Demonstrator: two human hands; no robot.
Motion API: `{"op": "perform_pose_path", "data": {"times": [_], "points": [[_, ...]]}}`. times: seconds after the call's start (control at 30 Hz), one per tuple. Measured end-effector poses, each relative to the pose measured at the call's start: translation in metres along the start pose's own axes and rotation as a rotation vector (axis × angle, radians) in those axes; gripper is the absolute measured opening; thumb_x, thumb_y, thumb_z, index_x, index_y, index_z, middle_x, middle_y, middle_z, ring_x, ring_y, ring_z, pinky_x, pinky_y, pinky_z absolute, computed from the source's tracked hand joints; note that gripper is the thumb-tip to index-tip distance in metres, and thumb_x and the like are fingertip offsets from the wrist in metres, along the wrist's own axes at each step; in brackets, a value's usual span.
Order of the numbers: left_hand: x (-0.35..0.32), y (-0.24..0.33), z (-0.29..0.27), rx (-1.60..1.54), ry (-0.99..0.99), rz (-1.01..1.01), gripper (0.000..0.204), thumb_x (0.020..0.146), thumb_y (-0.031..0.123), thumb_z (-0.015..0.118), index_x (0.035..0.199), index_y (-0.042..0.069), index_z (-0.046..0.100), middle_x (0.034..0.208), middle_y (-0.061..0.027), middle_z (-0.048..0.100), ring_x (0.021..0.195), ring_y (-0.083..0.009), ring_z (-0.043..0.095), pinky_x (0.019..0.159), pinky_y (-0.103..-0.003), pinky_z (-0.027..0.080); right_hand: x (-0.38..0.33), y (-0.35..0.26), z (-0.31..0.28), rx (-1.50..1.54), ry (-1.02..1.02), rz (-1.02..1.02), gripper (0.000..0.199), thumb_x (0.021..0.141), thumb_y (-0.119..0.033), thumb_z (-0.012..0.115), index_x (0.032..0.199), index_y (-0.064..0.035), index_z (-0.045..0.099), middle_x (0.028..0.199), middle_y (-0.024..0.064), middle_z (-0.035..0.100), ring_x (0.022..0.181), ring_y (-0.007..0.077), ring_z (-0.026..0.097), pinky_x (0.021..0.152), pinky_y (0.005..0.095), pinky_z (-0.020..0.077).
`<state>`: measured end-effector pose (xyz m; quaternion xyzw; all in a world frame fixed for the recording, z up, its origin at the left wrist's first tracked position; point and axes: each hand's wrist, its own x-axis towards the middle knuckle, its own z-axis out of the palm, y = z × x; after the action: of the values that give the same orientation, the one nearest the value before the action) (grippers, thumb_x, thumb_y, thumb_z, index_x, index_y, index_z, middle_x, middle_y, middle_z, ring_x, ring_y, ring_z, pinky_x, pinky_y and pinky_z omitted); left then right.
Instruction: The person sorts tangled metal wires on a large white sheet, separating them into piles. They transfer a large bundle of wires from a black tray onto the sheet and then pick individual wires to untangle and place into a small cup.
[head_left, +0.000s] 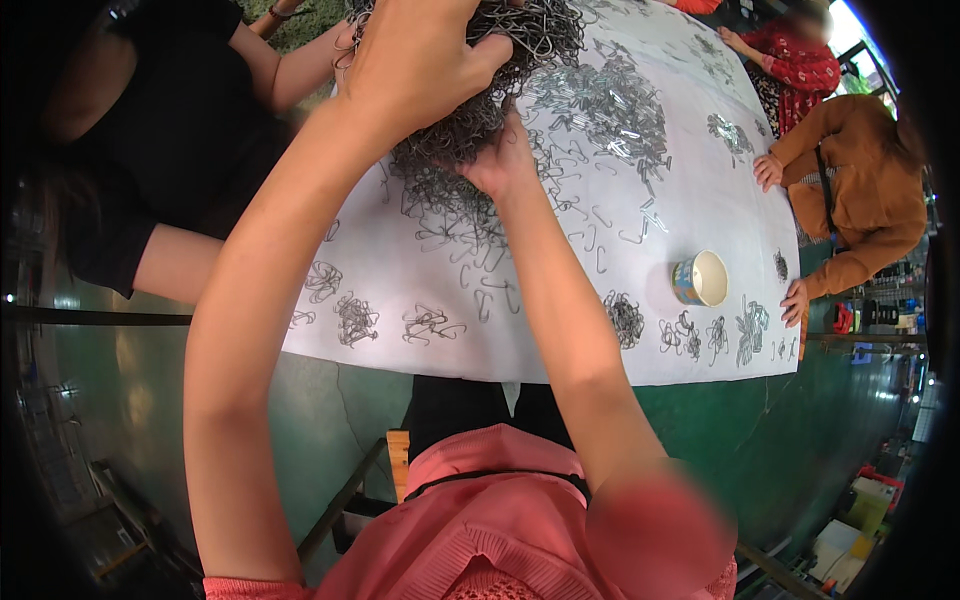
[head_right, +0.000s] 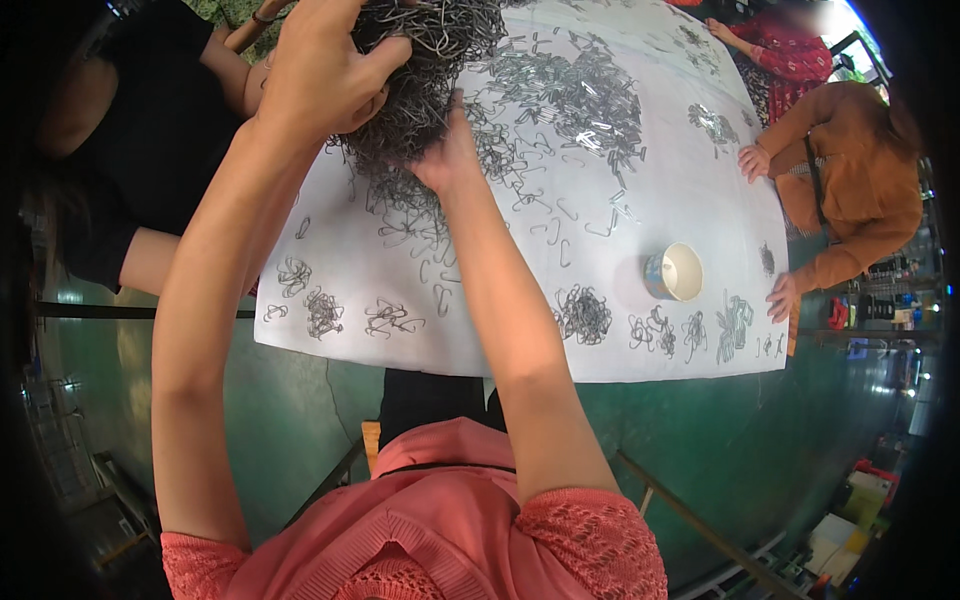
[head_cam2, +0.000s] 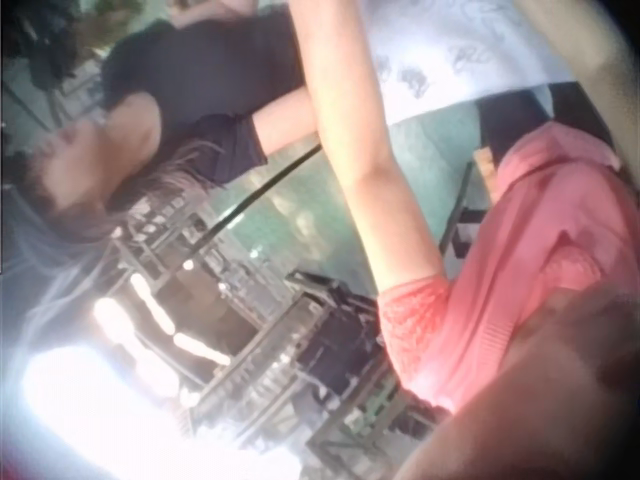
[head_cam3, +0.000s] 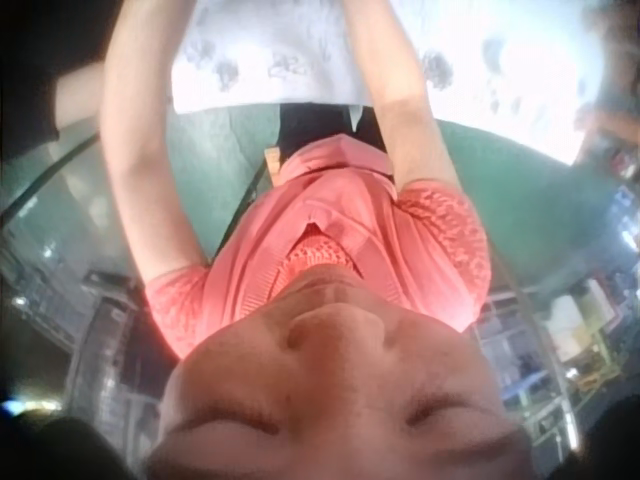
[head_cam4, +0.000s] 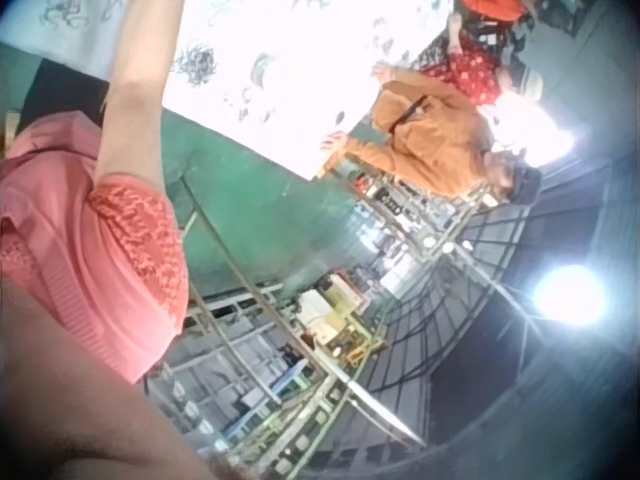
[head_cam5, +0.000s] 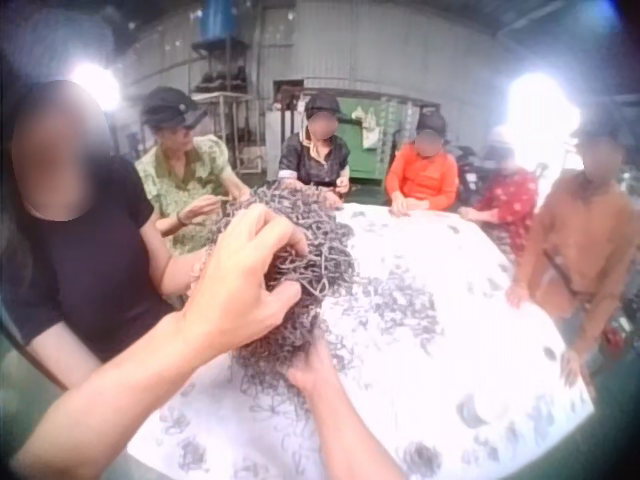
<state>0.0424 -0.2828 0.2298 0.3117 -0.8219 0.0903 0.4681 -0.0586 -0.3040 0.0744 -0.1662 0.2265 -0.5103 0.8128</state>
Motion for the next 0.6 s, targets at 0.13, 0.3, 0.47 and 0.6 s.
{"op": "perform_pose_path", "data": {"times": [0.13,0.3,0.47,0.6], "points": [[0.001,-0.002,0.002,0.0,0.033,0.035,0.026,0.062,-0.002,0.06,0.087,0.004,0.053,0.085,-0.0119,0.047,0.086,-0.0301,0.047,0.076,-0.037,0.04,0.008,-0.004,-0.001,0.04,-0.158,-0.095,0.06,0.098,-0.051,0.023,0.143,-0.0118,0.027,0.144,0.0129,0.034,0.134,0.0333,0.031,0.103,0.0653,0.0238],[-0.004,-0.002,0.002,0.017,-0.013,0.017,0.025,0.062,-0.002,0.06,0.085,0.004,0.052,0.085,-0.0114,0.047,0.085,-0.0291,0.047,0.075,-0.036,0.04,0.008,-0.002,0.006,0.018,-0.075,-0.053,0.057,0.098,-0.045,0.026,0.141,-0.0078,0.029,0.141,0.0151,0.038,0.132,0.0333,0.034,0.105,0.0588,0.0277],[-0.004,-0.002,-0.002,-0.013,-0.004,-0.007,0.025,0.062,-0.002,0.06,0.086,0.003,0.053,0.084,-0.0114,0.047,0.084,-0.0287,0.047,0.075,-0.036,0.039,0.011,0.007,-0.005,-0.038,-0.014,-0.075,0.057,0.097,-0.044,0.026,0.139,-0.0056,0.031,0.14,0.0165,0.04,0.131,0.0333,0.036,0.105,0.0568,0.0298],[-0.005,-0.003,-0.003,-0.007,0.022,0.015,0.025,0.062,-0.002,0.059,0.086,0.003,0.053,0.084,-0.0117,0.047,0.084,-0.0289,0.047,0.075,-0.036,0.04,0.014,0.006,-0.005,-0.029,-0.1,-0.102,0.058,0.097,-0.045,0.025,0.141,-0.0075,0.03,0.141,0.0155,0.038,0.131,0.0334,0.036,0.104,0.0598,0.0278]]}}
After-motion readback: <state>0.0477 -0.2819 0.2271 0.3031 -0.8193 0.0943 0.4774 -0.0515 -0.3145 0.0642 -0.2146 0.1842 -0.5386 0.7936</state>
